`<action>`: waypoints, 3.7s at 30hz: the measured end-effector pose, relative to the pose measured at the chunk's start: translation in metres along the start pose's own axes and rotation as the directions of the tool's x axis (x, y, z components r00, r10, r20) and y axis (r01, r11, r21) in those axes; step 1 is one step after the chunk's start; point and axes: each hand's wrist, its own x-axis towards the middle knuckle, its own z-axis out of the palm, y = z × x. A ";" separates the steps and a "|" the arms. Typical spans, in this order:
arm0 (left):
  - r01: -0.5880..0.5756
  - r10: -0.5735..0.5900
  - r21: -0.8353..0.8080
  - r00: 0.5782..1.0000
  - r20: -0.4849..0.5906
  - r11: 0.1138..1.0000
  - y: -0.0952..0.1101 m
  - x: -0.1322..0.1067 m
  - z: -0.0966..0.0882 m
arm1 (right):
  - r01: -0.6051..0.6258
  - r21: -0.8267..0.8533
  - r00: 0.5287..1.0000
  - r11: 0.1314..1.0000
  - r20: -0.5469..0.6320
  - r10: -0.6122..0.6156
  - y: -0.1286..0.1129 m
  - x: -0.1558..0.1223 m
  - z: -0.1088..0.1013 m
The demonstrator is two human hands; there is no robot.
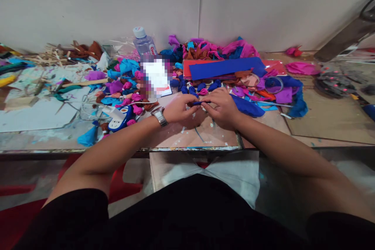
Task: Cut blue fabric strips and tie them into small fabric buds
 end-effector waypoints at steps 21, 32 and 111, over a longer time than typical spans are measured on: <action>0.431 -0.311 -0.653 0.902 0.299 0.622 -0.007 0.003 0.001 | 0.007 -0.027 0.999 1.000 0.049 -0.006 -0.003 0.002 -0.002; 0.031 -0.031 -0.012 0.999 -0.040 0.999 -0.002 0.000 -0.001 | -0.041 -0.025 0.998 0.999 0.038 0.042 -0.004 0.001 -0.002; 0.036 -0.014 0.141 0.988 -0.155 0.989 0.000 -0.003 0.004 | 0.013 -0.023 1.000 1.000 0.011 -0.013 -0.002 0.001 0.001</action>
